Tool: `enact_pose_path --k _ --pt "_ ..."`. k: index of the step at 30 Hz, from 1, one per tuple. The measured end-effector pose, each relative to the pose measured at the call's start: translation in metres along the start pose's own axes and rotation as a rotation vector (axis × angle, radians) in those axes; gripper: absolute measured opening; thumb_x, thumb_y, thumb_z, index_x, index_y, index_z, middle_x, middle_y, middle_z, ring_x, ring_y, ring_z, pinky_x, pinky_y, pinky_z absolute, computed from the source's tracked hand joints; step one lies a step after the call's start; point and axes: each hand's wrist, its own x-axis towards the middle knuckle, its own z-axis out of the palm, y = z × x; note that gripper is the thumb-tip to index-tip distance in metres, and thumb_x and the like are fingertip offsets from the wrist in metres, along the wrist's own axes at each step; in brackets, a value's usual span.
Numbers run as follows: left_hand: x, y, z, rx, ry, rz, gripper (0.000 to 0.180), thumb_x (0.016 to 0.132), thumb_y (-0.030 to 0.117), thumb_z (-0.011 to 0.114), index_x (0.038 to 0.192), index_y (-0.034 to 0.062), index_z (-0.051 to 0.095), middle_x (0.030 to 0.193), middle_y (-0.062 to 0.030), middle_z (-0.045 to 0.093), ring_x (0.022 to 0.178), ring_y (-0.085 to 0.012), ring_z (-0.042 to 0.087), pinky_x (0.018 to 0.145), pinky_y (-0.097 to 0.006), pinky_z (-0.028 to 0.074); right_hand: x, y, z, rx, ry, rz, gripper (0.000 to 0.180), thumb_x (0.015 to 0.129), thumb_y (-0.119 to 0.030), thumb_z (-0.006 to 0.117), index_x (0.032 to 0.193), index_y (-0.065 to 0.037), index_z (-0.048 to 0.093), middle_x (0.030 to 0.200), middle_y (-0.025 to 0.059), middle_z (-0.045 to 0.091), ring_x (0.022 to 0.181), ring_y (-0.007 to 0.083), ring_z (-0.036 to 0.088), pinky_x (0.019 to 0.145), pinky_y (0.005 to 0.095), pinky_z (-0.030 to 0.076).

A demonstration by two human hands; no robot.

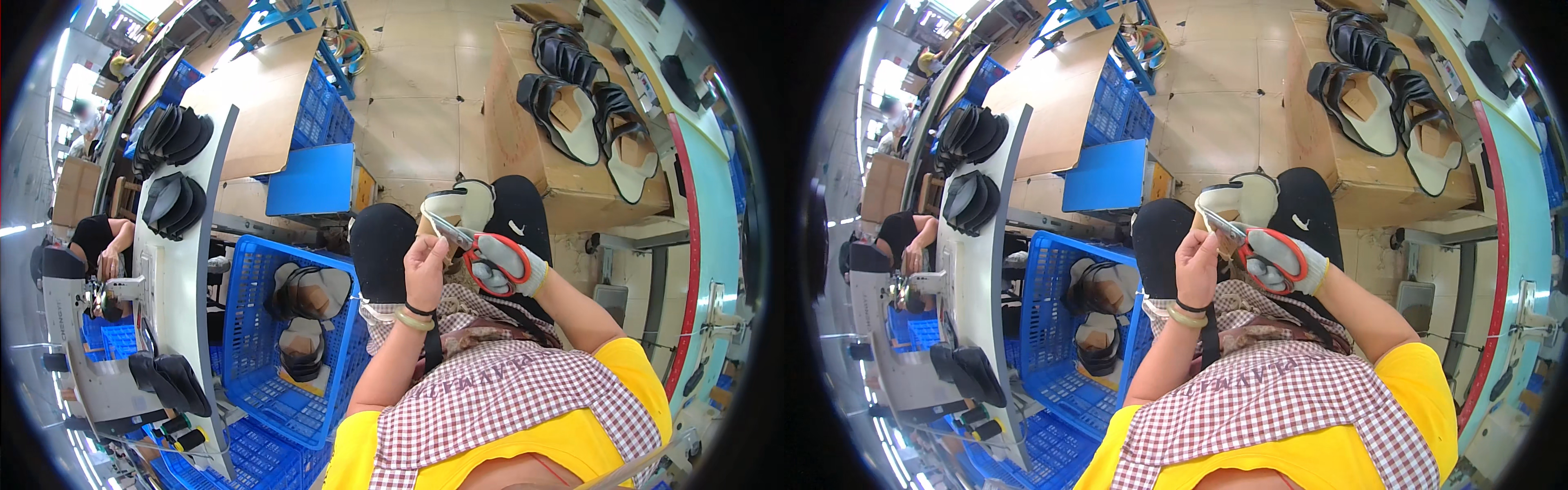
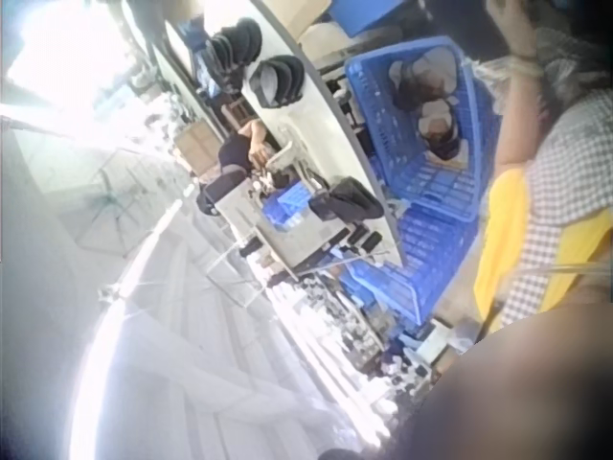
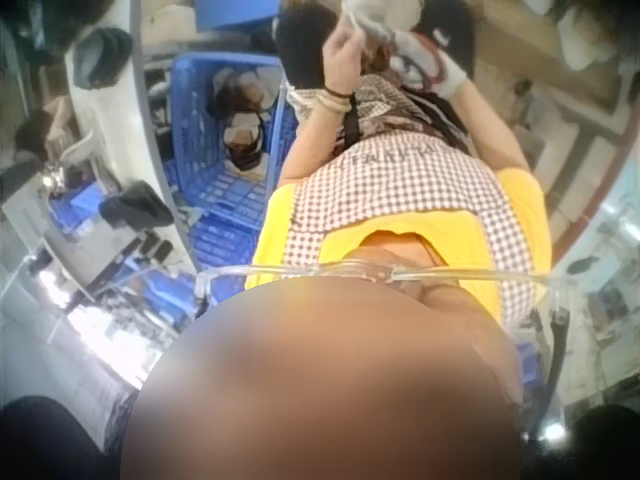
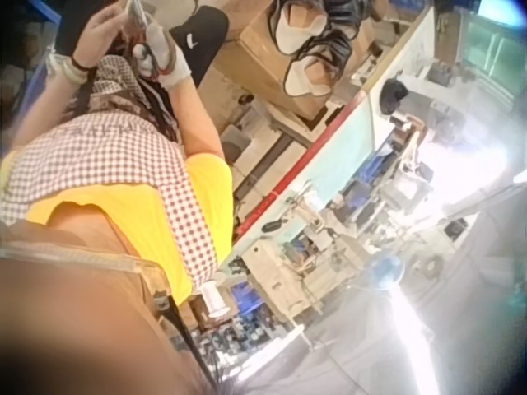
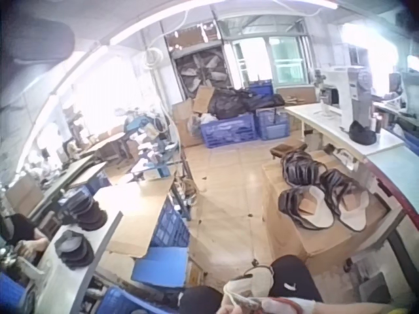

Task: Trimming excess material from shoe soles using scissors.

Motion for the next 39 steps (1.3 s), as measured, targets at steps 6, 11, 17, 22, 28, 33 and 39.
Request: enact_pose_path --k 6,11,17,22,28,33,39 --pt "-0.027 -0.016 0.012 -0.064 -0.026 0.016 0.009 0.092 0.009 0.059 0.085 0.0046 0.057 0.079 0.0054 0.050 0.072 -0.0036 0.044 0.065 -0.020 0.034 -0.032 0.019 0.014 0.214 0.012 -0.030 0.057 0.093 -0.048 0.053 0.137 -0.014 0.040 0.072 0.0007 0.056 0.047 0.0048 0.043 0.041 0.0174 0.035" --pt "-0.037 -0.023 0.026 -0.195 -0.188 -0.043 0.007 0.090 0.005 0.060 0.084 0.0039 0.057 0.083 0.0024 0.050 0.077 -0.0077 0.045 0.071 -0.023 0.035 -0.062 0.028 0.028 0.317 0.097 -0.068 0.049 0.094 -0.050 0.049 0.129 -0.015 0.045 0.071 0.0007 0.054 0.047 0.0054 0.043 0.040 0.0176 0.034" --pt "-0.043 -0.035 0.033 -0.220 -0.407 -0.196 0.011 0.087 0.010 0.062 0.079 0.0045 0.057 0.081 0.0006 0.050 0.079 -0.0102 0.045 0.074 -0.025 0.036 -0.086 0.045 0.037 0.472 0.201 -0.162 0.048 0.094 -0.054 0.046 0.124 -0.018 0.048 0.069 -0.0008 0.053 0.046 0.0059 0.042 0.039 0.0179 0.034" --pt "-0.045 -0.045 0.013 0.092 -0.623 -0.323 0.014 0.084 0.011 0.064 0.073 0.0050 0.057 0.092 -0.0020 0.049 0.079 -0.0118 0.047 0.074 -0.024 0.037 -0.088 0.043 0.033 0.477 0.353 -0.146 0.050 0.093 -0.059 0.042 0.107 -0.012 0.054 0.066 0.0012 0.054 0.041 0.0086 0.040 0.035 0.0208 0.033" --pt "-0.054 -0.026 0.011 0.221 -0.686 -0.207 0.014 0.085 0.011 0.065 0.076 0.0023 0.059 0.127 -0.0157 0.055 0.127 -0.0192 0.041 0.106 -0.035 0.030 -0.089 0.035 0.025 0.439 0.538 -0.107 0.047 0.094 -0.057 0.041 0.093 -0.012 0.052 0.061 -0.0006 0.050 0.037 0.0081 0.036 0.033 0.0216 0.030" --pt "-0.025 0.052 -0.031 0.354 -0.145 -0.053 0.021 0.093 0.012 0.054 0.100 -0.0055 0.063 0.108 -0.0165 0.065 0.095 -0.0226 0.063 0.088 -0.036 0.049 -0.098 0.038 -0.008 0.439 0.496 -0.123 0.036 0.095 -0.051 0.045 0.095 -0.015 0.048 0.064 -0.0001 0.050 0.039 0.0090 0.037 0.034 0.0221 0.032" --pt "0.021 0.081 -0.029 1.726 0.127 0.552 0.055 0.076 0.014 0.068 0.125 -0.0035 0.051 0.128 -0.0236 0.051 0.122 -0.0401 0.043 0.103 -0.045 0.034 -0.097 0.046 -0.007 0.202 0.425 -0.217 0.032 0.095 -0.048 0.048 0.089 -0.016 0.042 0.065 -0.0008 0.046 0.044 0.0089 0.040 0.039 0.0217 0.034"
